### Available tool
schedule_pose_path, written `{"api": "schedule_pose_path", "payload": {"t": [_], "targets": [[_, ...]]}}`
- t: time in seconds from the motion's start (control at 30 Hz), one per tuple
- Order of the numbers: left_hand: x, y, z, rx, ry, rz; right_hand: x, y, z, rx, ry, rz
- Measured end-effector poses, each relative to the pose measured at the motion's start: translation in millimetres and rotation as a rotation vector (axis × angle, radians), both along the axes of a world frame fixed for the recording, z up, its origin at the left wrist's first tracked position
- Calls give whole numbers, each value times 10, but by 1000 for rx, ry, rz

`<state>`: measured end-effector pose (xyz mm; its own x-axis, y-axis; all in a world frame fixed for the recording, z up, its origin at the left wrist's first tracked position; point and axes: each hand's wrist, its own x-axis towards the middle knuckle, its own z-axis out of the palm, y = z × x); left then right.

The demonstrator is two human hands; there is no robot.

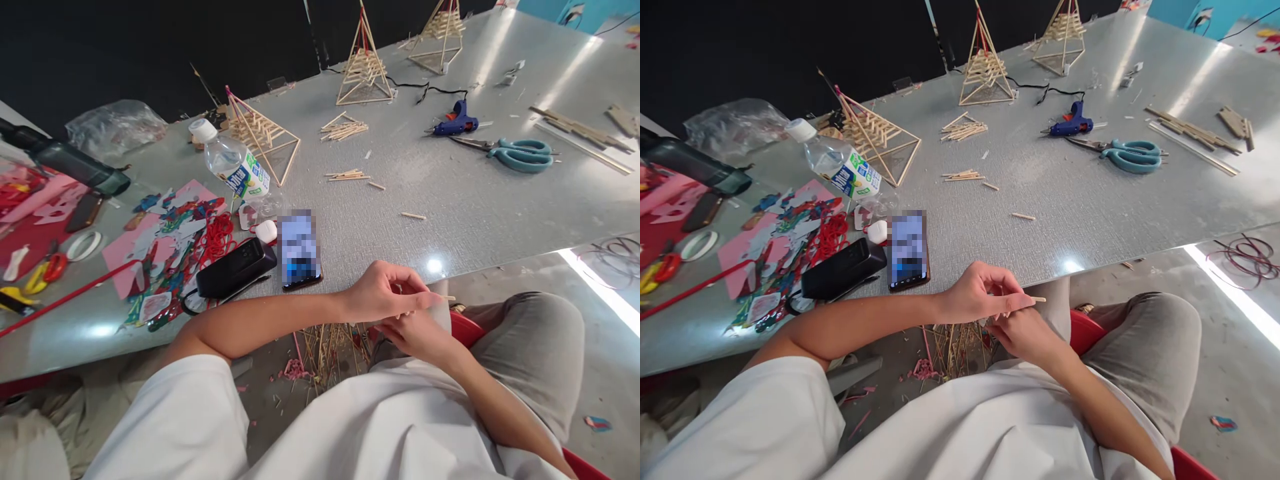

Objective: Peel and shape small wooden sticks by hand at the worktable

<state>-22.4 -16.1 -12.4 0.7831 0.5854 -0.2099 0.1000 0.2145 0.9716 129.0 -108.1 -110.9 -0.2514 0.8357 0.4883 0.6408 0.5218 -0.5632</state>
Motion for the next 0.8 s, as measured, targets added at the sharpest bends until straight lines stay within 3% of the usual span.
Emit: {"api": "schedule_pose_path", "payload": {"t": [0.1,0.2,0.3,0.43,0.6,0.7,0.8], "targets": [[-4,-8,0,-1,-20,-27,159,-67,62,-96,129,82],[-8,-14,-33,71,-22,-85,452,-166,232,-159,377,22],[-7,-12,-84,178,-1,-112,555,-206,327,-104,420,-31],[-7,0,-107,297,-1,-186,479,-209,255,-4,425,-88],[-4,-9,-88,367,56,-265,468,-251,114,-69,601,-158],[3,-25,-102,414,49,-245,465,-271,79,-84,676,-165],[6,-32,-110,402,25,-181,449,-285,51,59,662,-170]]}}
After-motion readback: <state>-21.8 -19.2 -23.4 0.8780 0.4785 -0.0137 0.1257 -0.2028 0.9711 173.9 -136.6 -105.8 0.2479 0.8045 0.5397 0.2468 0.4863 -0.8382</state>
